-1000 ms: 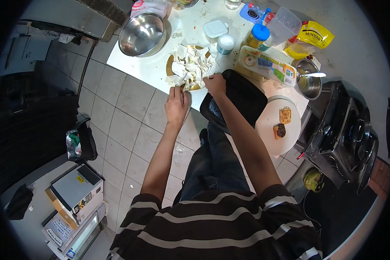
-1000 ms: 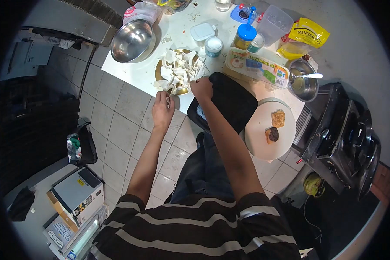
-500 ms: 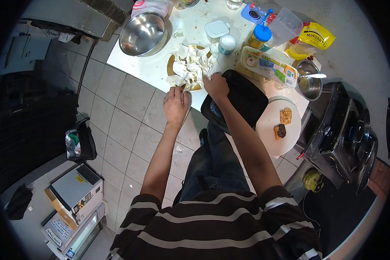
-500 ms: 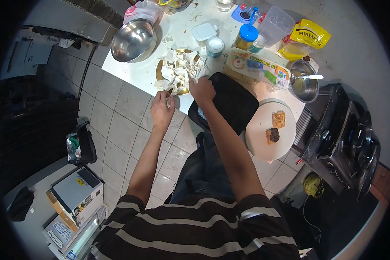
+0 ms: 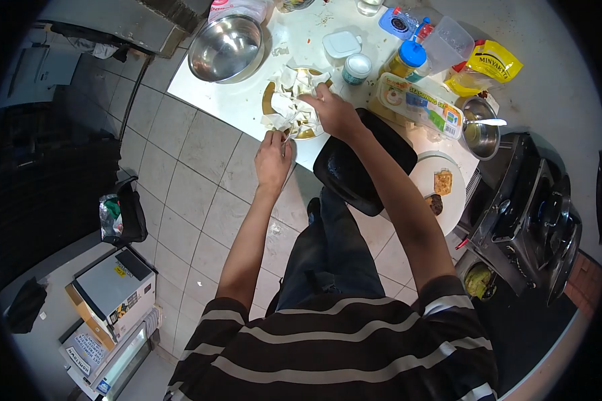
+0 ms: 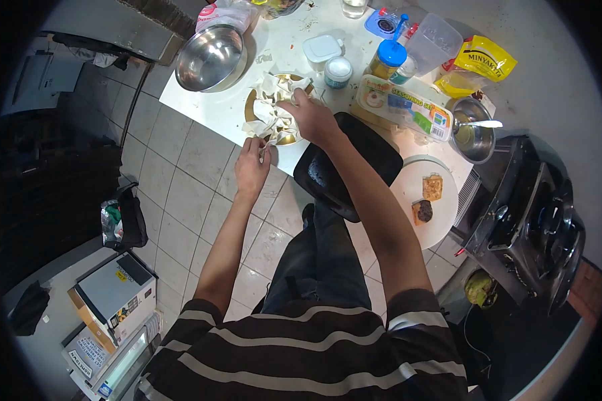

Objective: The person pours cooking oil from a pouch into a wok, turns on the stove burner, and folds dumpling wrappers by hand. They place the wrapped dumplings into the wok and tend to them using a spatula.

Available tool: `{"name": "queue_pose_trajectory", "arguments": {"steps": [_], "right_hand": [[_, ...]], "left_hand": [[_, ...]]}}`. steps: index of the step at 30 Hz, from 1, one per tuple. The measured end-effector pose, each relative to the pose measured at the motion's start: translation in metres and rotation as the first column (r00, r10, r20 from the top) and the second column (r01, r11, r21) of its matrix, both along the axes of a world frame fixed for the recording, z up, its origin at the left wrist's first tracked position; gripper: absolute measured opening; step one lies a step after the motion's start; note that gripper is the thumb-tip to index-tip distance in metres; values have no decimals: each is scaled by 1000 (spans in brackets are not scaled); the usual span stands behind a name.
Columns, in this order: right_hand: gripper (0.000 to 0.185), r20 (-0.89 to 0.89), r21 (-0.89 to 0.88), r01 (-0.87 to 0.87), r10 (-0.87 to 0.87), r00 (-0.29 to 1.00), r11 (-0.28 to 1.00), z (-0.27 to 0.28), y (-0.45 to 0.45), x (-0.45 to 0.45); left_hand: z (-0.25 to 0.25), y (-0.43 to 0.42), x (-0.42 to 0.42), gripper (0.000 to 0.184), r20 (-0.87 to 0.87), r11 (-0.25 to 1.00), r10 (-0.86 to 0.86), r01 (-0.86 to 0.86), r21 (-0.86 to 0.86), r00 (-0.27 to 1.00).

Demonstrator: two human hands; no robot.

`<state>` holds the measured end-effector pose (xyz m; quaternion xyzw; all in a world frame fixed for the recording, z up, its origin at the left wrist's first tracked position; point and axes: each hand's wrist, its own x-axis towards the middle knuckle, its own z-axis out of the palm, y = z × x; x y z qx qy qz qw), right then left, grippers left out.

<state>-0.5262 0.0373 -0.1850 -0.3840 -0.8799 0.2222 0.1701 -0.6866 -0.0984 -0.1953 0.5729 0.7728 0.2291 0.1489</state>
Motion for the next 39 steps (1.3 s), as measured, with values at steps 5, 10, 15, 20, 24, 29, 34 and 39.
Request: {"name": "queue_pose_trajectory", "arguments": {"steps": [5, 10, 15, 20, 24, 29, 34, 39], "right_hand": [[40, 56, 93, -83, 78, 995, 992, -2, 9, -9], [35, 118, 144, -118, 101, 988, 983, -4, 23, -10], [30, 81, 130, -205, 196, 977, 970, -1, 28, -8], [24, 62, 101, -201, 196, 979, 974, -1, 24, -6], [22, 39, -47, -169, 171, 984, 984, 15, 21, -4], [24, -38, -152, -155, 151, 988, 976, 31, 29, -2], [25, -212, -224, -140, 92, 973, 965, 26, 60, -11], [26, -237, -256, -99, 37, 971, 962, 16, 81, -29]], "left_hand": [[3, 0, -1, 13, 1, 1000, -4, 4, 8, 1000], [6, 0, -4, 14, -5, 998, -42, 42, 56, 999], [15, 2, -2, 15, -29, 995, -74, 75, 72, 997], [45, 6, -3, 13, 154, 995, 2, -18, 103, 988], [72, 20, -32, 16, 303, 983, 130, -162, 83, 944], [49, 57, -69, 16, 432, 965, 105, -197, 175, 896], [0, 70, -81, 13, 634, 971, -45, -115, 209, 772], [-13, 68, -81, 17, 661, 994, 32, -91, 56, 750]]}}
